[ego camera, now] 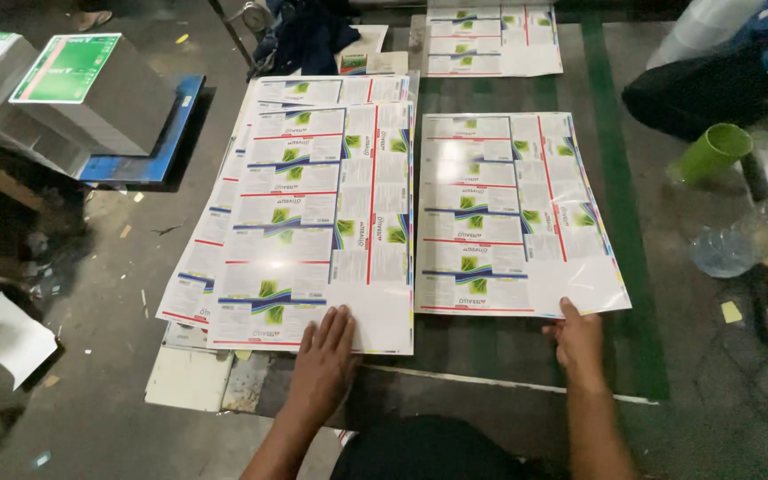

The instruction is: The person repeatedly picks up printed sheets from a pile on a table and places them into a separate stack. The hands move quickly to separate and organize the papers, which feature a green and blue design.

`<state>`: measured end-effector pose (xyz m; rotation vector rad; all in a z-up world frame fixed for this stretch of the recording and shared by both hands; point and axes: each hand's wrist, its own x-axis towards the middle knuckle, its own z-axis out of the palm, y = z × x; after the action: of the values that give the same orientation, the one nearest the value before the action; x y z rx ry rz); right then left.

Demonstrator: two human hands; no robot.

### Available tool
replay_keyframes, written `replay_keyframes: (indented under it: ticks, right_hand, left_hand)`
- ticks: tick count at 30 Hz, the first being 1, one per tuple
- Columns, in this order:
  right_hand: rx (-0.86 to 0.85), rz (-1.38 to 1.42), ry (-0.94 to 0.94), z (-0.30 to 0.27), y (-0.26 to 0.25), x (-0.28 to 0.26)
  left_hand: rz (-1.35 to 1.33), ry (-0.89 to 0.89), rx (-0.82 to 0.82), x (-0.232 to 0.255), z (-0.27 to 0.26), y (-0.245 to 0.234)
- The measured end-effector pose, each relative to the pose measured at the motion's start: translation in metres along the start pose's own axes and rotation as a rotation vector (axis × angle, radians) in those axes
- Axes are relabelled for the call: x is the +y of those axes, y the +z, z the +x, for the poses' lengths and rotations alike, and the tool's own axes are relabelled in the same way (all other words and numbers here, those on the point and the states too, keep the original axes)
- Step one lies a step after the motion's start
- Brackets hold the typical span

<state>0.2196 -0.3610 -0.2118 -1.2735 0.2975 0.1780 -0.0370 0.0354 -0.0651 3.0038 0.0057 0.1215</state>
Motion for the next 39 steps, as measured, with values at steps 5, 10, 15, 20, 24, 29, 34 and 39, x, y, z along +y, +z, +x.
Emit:
replay_keyframes:
  ticks: [5, 10, 15, 20, 24, 29, 34, 39]
  right_hand:
    - [-0.083, 0.006, 0.025, 0.058, 0.045, 0.007]
    - [-0.124, 0.097, 0.038, 0.146, 0.109, 0.006]
    - [-0.087, 0.137, 0.076, 0.216, 0.146, -0.016]
    - [-0.271, 0.121, 0.052, 0.182, 0.133, -0.044]
    - [-0.241, 0.098, 0.079, 0.082, 0.115, -0.021]
    - [-0.551, -0.163, 0.263, -0.097, 0.119, -0.006]
    - [-0.560, 0.080, 0.374, -0.140, 0.103, 0.040]
    - [-0.144, 0.077, 0.165, -0.156, 0.076, 0.015]
  left_hand:
    - [0.082, -0.068, 0.174, 0.007, -0.001, -0.002]
    - [0.037, -0.126, 0.157, 0.018, 0.001, -0.011]
    - [-0.085, -0.188, 0.313, 0.033, 0.001, -0.029]
    - [-0.240, -0.294, 0.426, 0.030, -0.011, -0.028]
    - [-0.218, -0.285, 0.547, 0.025, 0.012, -0.035]
    - [-0.399, 0.179, 0.719, 0.070, 0.028, -0.023]
    - [-0.417, 0.315, 0.458, 0.101, 0.037, 0.006]
    - [-0.405, 0.483, 0.203, 0.072, 0.031, -0.019]
